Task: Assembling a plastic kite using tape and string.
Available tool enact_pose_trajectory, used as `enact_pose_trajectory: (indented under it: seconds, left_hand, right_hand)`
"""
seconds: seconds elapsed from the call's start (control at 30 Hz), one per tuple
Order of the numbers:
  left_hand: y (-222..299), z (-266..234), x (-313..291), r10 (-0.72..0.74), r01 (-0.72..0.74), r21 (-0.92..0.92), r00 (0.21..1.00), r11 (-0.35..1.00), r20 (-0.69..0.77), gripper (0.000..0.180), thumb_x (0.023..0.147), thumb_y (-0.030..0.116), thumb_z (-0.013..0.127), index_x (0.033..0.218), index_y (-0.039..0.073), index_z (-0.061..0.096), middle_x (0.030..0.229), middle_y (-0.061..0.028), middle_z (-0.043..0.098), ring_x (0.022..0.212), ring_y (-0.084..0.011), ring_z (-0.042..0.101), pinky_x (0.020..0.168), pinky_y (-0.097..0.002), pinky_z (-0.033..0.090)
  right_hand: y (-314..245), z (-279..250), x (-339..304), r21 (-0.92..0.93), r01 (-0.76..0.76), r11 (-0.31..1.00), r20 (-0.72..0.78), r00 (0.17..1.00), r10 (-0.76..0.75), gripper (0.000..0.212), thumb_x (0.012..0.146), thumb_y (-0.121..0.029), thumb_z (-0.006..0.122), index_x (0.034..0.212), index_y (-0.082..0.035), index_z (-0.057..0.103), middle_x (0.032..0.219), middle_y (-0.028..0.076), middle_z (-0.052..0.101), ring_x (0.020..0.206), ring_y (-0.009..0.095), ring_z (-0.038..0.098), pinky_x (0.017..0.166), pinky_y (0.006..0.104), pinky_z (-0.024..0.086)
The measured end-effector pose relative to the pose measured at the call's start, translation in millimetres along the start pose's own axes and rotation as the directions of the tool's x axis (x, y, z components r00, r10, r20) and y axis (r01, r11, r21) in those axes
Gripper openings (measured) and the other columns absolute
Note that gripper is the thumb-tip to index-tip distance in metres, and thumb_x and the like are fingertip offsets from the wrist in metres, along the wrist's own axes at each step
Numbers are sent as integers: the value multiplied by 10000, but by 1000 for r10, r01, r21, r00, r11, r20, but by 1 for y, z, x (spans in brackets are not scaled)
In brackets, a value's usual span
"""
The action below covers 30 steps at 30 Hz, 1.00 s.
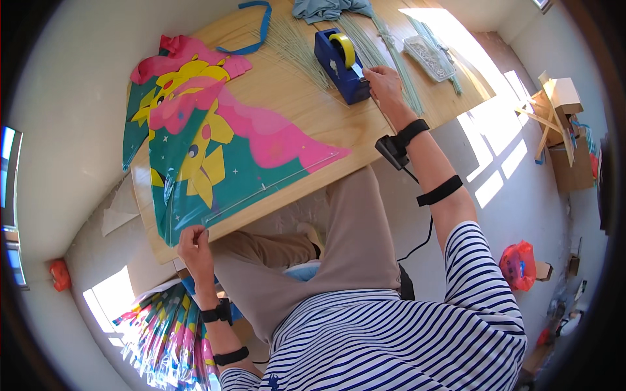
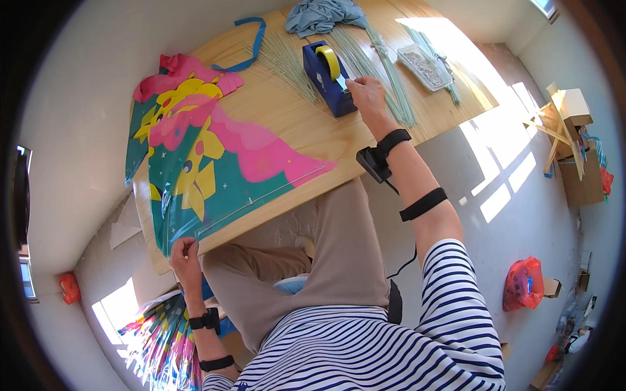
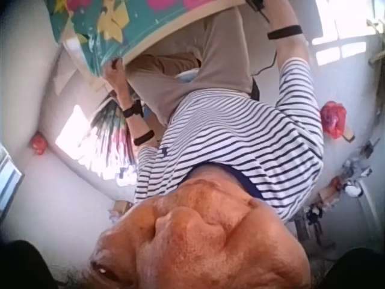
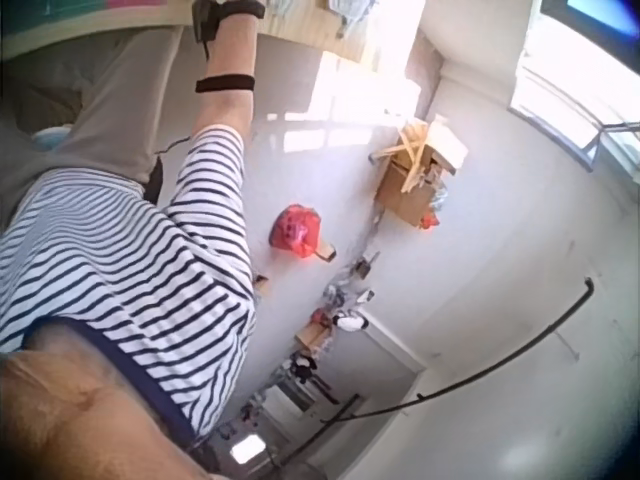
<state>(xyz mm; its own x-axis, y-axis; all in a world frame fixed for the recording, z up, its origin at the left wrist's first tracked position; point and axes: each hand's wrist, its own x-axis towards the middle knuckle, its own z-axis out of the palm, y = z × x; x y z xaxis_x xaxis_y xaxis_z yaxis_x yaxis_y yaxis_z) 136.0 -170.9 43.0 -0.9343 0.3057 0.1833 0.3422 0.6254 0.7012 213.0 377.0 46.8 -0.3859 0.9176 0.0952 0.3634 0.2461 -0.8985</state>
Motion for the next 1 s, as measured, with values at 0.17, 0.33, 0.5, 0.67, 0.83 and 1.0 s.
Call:
enact_pose_trajectory:
  seconds: [0.17,0.33,0.5,0.67,0.83,1.0]
  left_hand:
    - [4,4,-20,-33,35,-52,999,998,33,69,820,-46,659,869,-5,632,802,-75,618,712,-158,576,663,-278,473]
    - [10,13,-27,-58,63,-92,996,994,62,79,812,-47,674,868,-9,634,786,-74,617,707,-151,576,662,-276,472]
    - [20,17,-28,-26,33,-87,997,996,76,88,806,-54,677,869,-7,638,770,-73,612,693,-152,574,652,-279,471]
    - [21,19,-29,-59,65,-61,994,996,95,91,803,-57,677,871,-10,638,769,-79,615,689,-152,578,654,-280,475]
    - [12,26,-31,-95,110,-120,988,987,126,96,800,-59,679,877,-16,640,772,-74,625,697,-143,590,671,-271,487]
    - [14,22,-32,-88,99,-82,987,992,131,98,801,-58,680,883,-16,646,780,-70,634,704,-136,594,672,-268,489]
  right_hand:
    - [-24,-6,-9,217,-145,965,215,972,98,153,793,-138,726,866,-4,722,774,82,693,715,177,651,693,297,503]
    - [-19,-19,-16,443,-345,828,373,910,180,92,909,-95,662,967,-23,665,797,15,622,651,100,564,634,254,483]
    - [-8,-23,-22,588,-413,695,417,892,176,80,924,-90,651,966,-22,641,843,36,640,723,140,626,714,294,536]
    - [-13,-34,-33,607,-414,678,501,862,78,70,933,-54,622,970,6,625,842,65,640,696,157,623,744,341,553]
    - [24,-25,-35,657,-474,586,506,854,123,83,913,-9,624,984,32,611,843,107,637,650,159,606,749,364,574]
    - [27,-18,-60,771,-517,372,458,856,240,145,922,-56,628,1046,13,601,854,109,641,645,173,604,770,386,572]
